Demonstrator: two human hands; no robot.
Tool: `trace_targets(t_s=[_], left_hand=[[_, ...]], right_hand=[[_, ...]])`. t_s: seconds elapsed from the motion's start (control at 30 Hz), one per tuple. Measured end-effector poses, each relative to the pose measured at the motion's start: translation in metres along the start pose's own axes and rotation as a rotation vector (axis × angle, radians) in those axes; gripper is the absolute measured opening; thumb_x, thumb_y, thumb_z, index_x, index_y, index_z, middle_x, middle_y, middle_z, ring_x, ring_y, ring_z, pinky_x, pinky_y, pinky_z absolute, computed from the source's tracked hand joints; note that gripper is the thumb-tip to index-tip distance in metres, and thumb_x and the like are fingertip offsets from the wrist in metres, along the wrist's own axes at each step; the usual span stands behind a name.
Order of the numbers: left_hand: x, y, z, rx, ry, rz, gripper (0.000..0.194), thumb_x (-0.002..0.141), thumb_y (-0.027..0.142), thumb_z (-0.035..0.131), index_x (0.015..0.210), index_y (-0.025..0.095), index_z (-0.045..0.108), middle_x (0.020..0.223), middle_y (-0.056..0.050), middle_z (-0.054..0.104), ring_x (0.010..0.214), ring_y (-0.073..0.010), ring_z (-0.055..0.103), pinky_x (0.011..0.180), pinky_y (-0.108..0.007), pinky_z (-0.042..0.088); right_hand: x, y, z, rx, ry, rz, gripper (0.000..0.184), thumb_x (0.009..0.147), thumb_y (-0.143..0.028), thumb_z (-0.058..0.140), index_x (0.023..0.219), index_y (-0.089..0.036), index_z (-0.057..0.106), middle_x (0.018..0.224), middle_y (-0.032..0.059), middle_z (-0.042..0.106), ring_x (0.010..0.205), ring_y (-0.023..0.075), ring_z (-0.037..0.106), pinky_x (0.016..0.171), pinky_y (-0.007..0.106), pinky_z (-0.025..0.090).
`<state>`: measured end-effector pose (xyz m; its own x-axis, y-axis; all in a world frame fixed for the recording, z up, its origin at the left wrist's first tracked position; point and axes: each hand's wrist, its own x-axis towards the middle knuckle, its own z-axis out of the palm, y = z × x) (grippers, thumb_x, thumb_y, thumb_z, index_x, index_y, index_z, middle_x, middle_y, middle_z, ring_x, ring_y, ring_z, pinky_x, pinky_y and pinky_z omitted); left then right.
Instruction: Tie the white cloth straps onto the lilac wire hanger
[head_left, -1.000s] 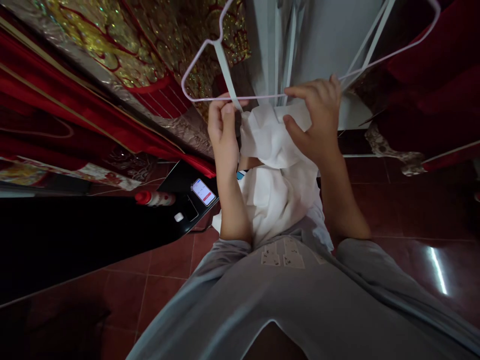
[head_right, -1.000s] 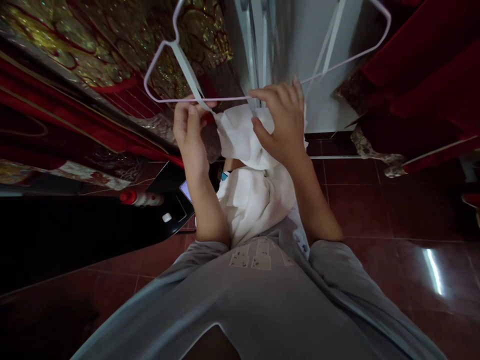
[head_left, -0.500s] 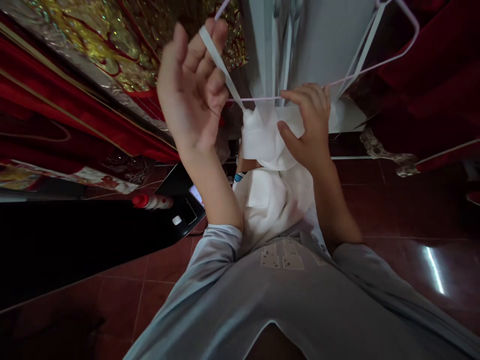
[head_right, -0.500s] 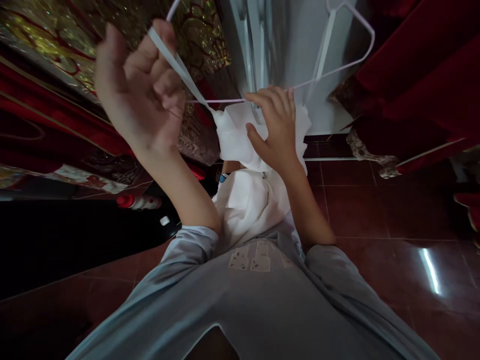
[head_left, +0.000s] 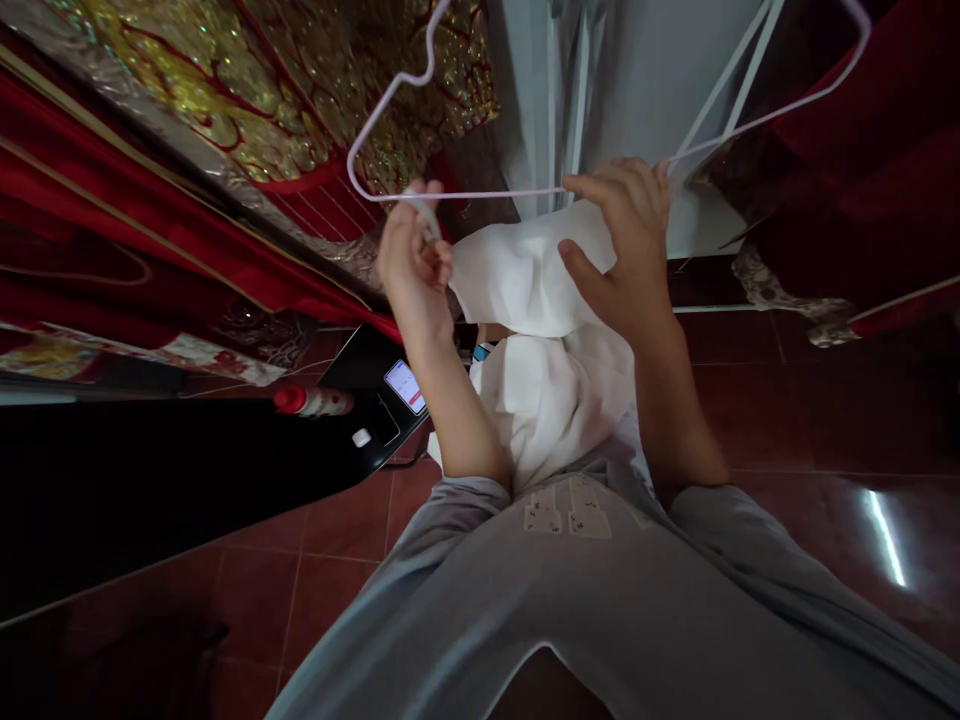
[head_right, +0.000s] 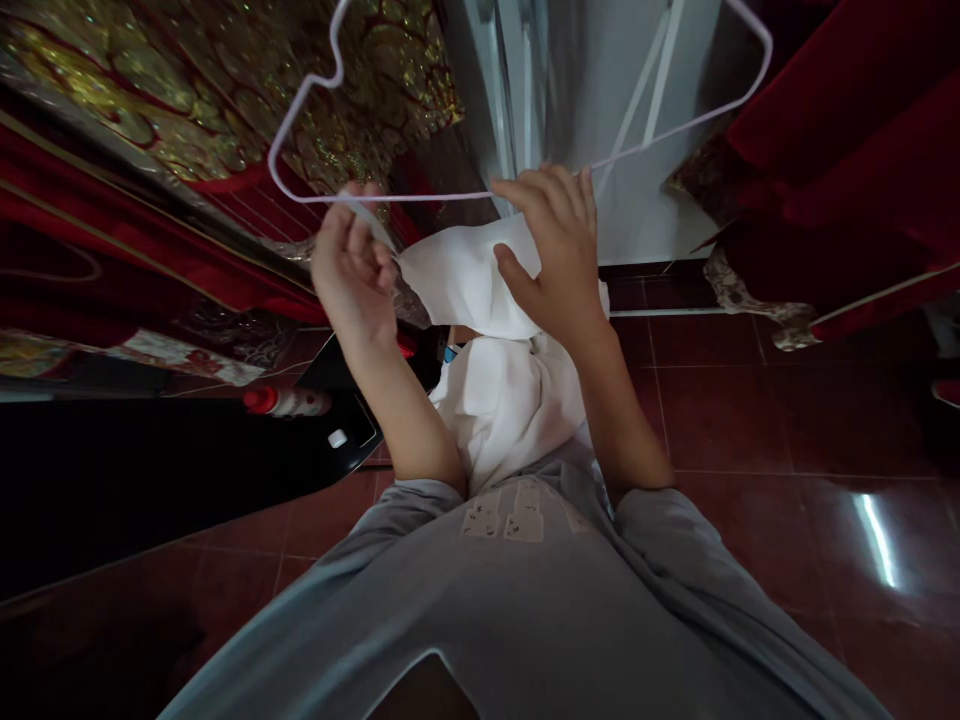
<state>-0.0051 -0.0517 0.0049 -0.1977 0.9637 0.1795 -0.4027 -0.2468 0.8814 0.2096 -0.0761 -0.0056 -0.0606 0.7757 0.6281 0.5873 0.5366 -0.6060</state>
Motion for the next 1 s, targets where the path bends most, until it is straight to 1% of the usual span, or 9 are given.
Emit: trace_targets(t_s=[0.13,0.27,0.37,0.47,0.53,0.7,0.77,0.83,1.0], left_hand=[[-0.014,-0.008,0.034,-0.085,-0.242,-0.070,0.035,0.107,0.015,0.042,0.102,0.025,0.075,0.116,-0.005,0.070,0.051,-0.0145,0.057,0.038,-0.026,0.033],[-0.018,-0.006,0.048,-0.085,-0.194,-0.101,0.036,0.111,0.015,0.041,0.094,0.024,0.071,0.111,-0.003,0.070,0.047,-0.0113,0.052,0.041,-0.021,0.036],[-0.017,-0.007,0.046,-0.108,-0.145,-0.075,0.036,0.111,0.014,0.041,0.089,0.022,0.069,0.106,-0.004,0.069,0.046,-0.0110,0.049,0.043,-0.022,0.037],[-0.016,-0.010,0.046,-0.109,-0.148,-0.065,0.037,0.111,0.012,0.043,0.087,0.023,0.069,0.102,-0.002,0.070,0.047,-0.0125,0.049,0.046,-0.024,0.036],[-0.015,-0.012,0.047,-0.112,-0.189,-0.054,0.040,0.112,0.010,0.040,0.087,0.025,0.068,0.101,0.001,0.071,0.047,-0.0123,0.046,0.047,-0.025,0.034],[-0.014,-0.016,0.048,-0.150,-0.198,-0.051,0.039,0.111,0.006,0.043,0.085,0.024,0.067,0.098,0.002,0.071,0.045,-0.0115,0.036,0.045,-0.030,0.025],[-0.013,-0.015,0.047,-0.148,-0.210,-0.038,0.039,0.111,0.005,0.043,0.085,0.024,0.066,0.098,0.001,0.070,0.046,-0.0122,0.034,0.044,-0.030,0.024],[-0.013,-0.014,0.046,-0.140,-0.256,-0.013,0.043,0.111,0.002,0.038,0.086,0.025,0.065,0.097,0.002,0.070,0.046,-0.0128,0.032,0.043,-0.029,0.025],[-0.016,-0.013,0.047,-0.079,-0.260,0.013,0.041,0.110,0.004,0.039,0.086,0.027,0.064,0.098,0.002,0.071,0.046,-0.0146,0.037,0.043,-0.030,0.026]], right_hand=[[-0.001,-0.009,0.003,-0.009,0.024,0.004,0.046,0.083,-0.046,0.058,0.127,-0.055,0.052,0.128,-0.0039,0.058,0.136,0.0286,0.045,0.128,0.061,0.010],[0.000,-0.019,0.006,0.019,0.042,-0.014,0.039,0.086,-0.045,0.058,0.124,-0.052,0.056,0.128,-0.0051,0.060,0.134,0.0267,0.047,0.127,0.057,0.016],[-0.003,-0.008,0.011,0.249,0.400,0.013,0.022,0.090,-0.043,0.053,0.108,-0.039,0.065,0.118,-0.0001,0.061,0.123,0.0240,0.053,0.118,0.052,0.035],[-0.009,0.022,0.007,0.485,0.808,0.223,0.022,0.089,-0.036,0.047,0.108,-0.033,0.058,0.122,0.0014,0.054,0.120,0.0196,0.054,0.113,0.045,0.040],[-0.014,0.044,-0.002,0.578,0.804,0.367,0.031,0.088,-0.035,0.044,0.117,-0.033,0.055,0.134,0.0011,0.050,0.118,0.0189,0.055,0.112,0.045,0.041],[-0.020,0.067,-0.015,0.780,0.408,0.516,0.045,0.088,-0.056,0.038,0.115,-0.033,0.065,0.127,0.0043,0.062,0.092,0.0223,0.063,0.086,0.047,0.051],[-0.019,0.064,-0.009,0.770,0.426,0.523,0.047,0.088,-0.059,0.034,0.112,-0.031,0.065,0.114,0.0042,0.062,0.078,0.0182,0.060,0.072,0.040,0.050],[-0.016,0.061,0.000,0.714,0.545,0.524,0.042,0.088,-0.055,0.035,0.111,-0.032,0.061,0.106,0.0028,0.059,0.067,0.0137,0.052,0.062,0.033,0.044],[-0.003,0.068,0.007,0.647,0.636,0.570,0.034,0.083,-0.052,0.040,0.107,-0.035,0.056,0.107,0.0021,0.060,0.064,0.0135,0.040,0.058,0.032,0.036]])
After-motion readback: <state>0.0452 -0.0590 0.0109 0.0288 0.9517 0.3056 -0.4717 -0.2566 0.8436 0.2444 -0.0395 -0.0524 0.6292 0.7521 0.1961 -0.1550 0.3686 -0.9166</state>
